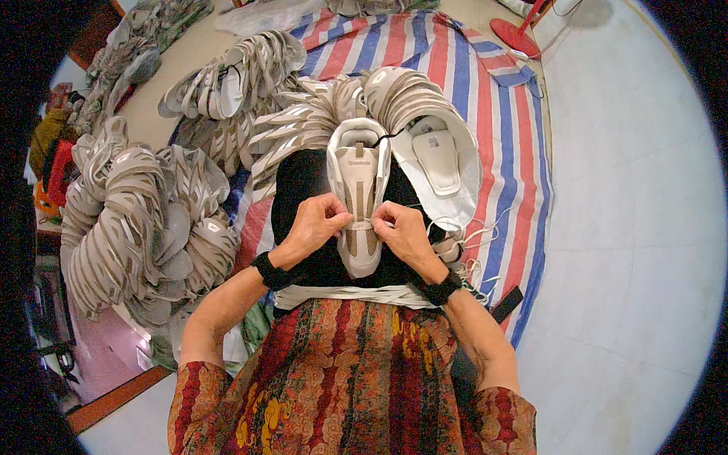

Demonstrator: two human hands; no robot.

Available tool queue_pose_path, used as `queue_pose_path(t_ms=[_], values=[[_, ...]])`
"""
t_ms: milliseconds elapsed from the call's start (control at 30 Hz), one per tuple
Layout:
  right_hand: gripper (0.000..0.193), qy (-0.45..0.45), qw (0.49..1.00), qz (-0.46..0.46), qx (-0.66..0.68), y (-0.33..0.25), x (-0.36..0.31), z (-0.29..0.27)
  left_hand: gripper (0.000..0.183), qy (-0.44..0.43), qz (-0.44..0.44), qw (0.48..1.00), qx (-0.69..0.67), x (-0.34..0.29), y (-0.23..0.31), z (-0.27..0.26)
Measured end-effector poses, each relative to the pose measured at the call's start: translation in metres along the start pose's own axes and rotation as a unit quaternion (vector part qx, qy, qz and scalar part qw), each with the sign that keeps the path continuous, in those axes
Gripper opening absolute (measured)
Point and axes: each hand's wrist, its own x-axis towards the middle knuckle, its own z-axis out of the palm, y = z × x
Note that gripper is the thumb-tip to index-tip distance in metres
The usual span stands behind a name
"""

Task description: Lacing a white and tan sneaker while sitting among many shoe components.

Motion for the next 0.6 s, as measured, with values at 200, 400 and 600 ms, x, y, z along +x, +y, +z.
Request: queue_pose_path(t_ms=[200, 400, 600], values=[[0.013, -0.066, 0.993, -0.091, -0.048, -0.006, 0.011, -0.006, 0.014, -0.009, -0.006, 1.0, -0.027, -0.002, 0.0, 0.002], [0.007, -0.027, 0.997, 0.067, 0.042, -0.012, -0.004, -0.008, 0.009, 0.003, 0.003, 0.998, -0.06, -0.011, 0.004, 0.004], [0.007, 0.012, 0.974, -0.185, -0.128, -0.005, 0.002, -0.005, 0.007, -0.039, -0.028, 0.993, -0.104, -0.013, 0.002, 0.007]])
